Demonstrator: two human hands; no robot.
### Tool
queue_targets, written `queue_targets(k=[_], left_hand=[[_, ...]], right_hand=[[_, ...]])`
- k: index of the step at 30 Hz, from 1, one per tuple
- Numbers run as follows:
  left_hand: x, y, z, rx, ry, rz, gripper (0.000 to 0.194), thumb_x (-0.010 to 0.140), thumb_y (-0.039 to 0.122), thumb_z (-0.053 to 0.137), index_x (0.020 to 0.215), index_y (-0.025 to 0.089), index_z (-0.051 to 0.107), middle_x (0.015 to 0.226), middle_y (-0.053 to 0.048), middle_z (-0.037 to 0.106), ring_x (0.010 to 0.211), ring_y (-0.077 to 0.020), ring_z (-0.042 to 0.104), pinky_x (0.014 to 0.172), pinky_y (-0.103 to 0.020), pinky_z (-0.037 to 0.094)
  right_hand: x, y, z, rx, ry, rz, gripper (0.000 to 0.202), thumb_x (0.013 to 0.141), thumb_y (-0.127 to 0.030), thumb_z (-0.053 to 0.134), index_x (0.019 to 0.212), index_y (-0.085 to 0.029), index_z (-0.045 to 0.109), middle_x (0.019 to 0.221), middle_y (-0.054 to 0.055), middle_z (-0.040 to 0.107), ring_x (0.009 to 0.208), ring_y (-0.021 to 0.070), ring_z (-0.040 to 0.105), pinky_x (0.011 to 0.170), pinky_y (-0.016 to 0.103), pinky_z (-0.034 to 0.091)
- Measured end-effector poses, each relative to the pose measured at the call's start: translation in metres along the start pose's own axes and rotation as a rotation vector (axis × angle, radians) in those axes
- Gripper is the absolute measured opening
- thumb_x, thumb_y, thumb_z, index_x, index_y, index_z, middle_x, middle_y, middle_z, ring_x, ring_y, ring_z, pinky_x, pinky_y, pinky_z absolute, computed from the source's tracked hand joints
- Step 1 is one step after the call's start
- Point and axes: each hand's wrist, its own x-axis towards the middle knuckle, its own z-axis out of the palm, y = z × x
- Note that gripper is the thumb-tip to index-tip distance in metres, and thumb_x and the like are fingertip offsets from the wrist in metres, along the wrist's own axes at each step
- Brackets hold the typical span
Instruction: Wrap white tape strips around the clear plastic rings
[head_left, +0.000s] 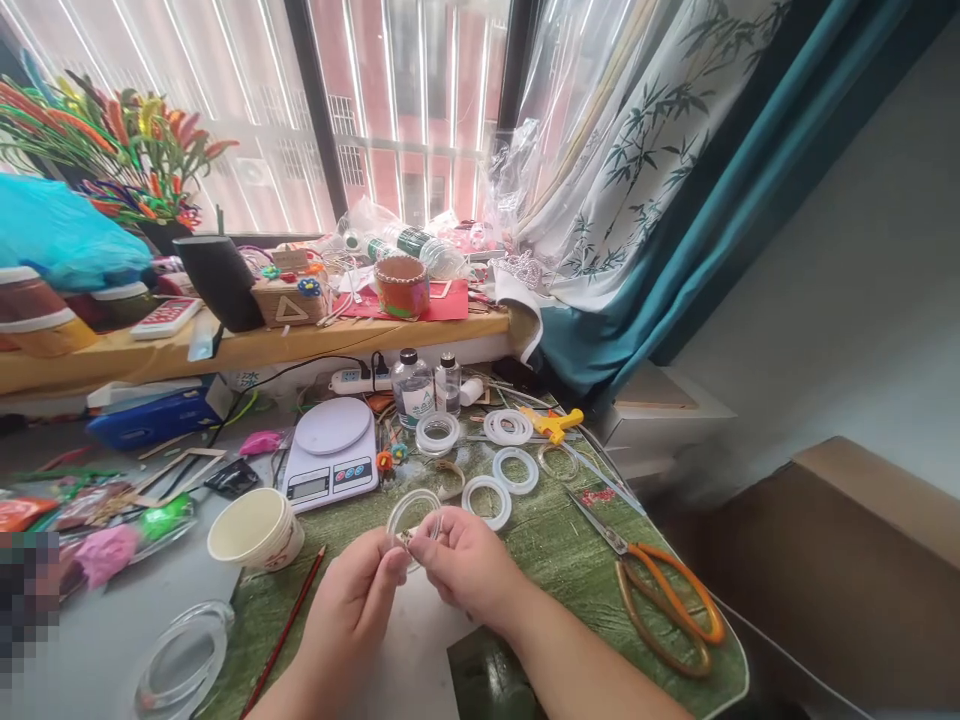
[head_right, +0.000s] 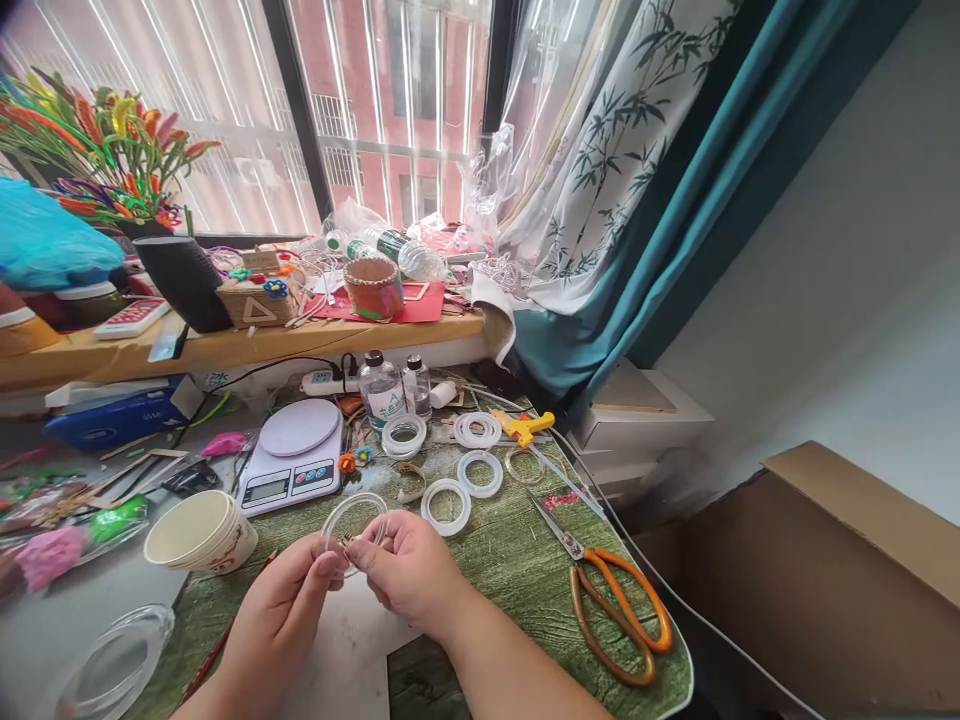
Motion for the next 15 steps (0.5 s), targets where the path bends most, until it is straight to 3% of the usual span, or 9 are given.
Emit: queue_targets(k=[3,6,12,15], left_hand=[[-0.001,0.001,-0.002,0.028,0.018,0.014,0.047,0.1,0.053,0.044,0.064,0.023,0.051,0.063,0.0,0.053,0.061,-0.0195,0.051,0.06,-0.028,0.04],[0.001,-0.001,-0.003,-0.036,0.01,-0.062,0.051,0.1,0.057,0.043,0.063,0.023,0.05,0.061,0.001,0.05,0.059,-0.0184,0.048,0.057,-0.028,0.039],[0.007,-0.007,-0.002,-0.382,0.098,-0.287,0.057,0.098,0.065,0.044,0.062,0.021,0.052,0.06,0.002,0.046,0.056,-0.0156,0.043,0.054,-0.026,0.038],[0.009,-0.007,0.002,-0.456,0.065,-0.289,0.054,0.096,0.068,0.045,0.077,0.02,0.064,0.064,0.0,0.055,0.058,-0.017,0.049,0.055,-0.027,0.043]], right_hand=[[0.002,-0.001,-0.005,-0.154,0.074,-0.049,0.048,0.076,-0.062,0.08,0.087,-0.019,0.061,0.048,-0.012,0.04,0.043,0.0064,0.026,0.044,0.023,0.019],[0.002,0.0,-0.006,-0.211,0.12,-0.081,0.044,0.079,-0.058,0.079,0.092,-0.018,0.064,0.051,-0.011,0.043,0.046,0.0074,0.033,0.047,0.023,0.025],[0.0,0.007,0.002,-0.023,-0.082,0.061,0.053,0.077,-0.066,0.076,0.09,-0.021,0.053,0.056,-0.006,0.062,0.038,0.0096,0.049,0.039,0.02,0.035],[0.001,0.009,0.005,0.104,0.027,-0.011,0.054,0.077,-0.067,0.075,0.088,-0.021,0.049,0.058,-0.006,0.063,0.037,0.0092,0.051,0.039,0.019,0.038]])
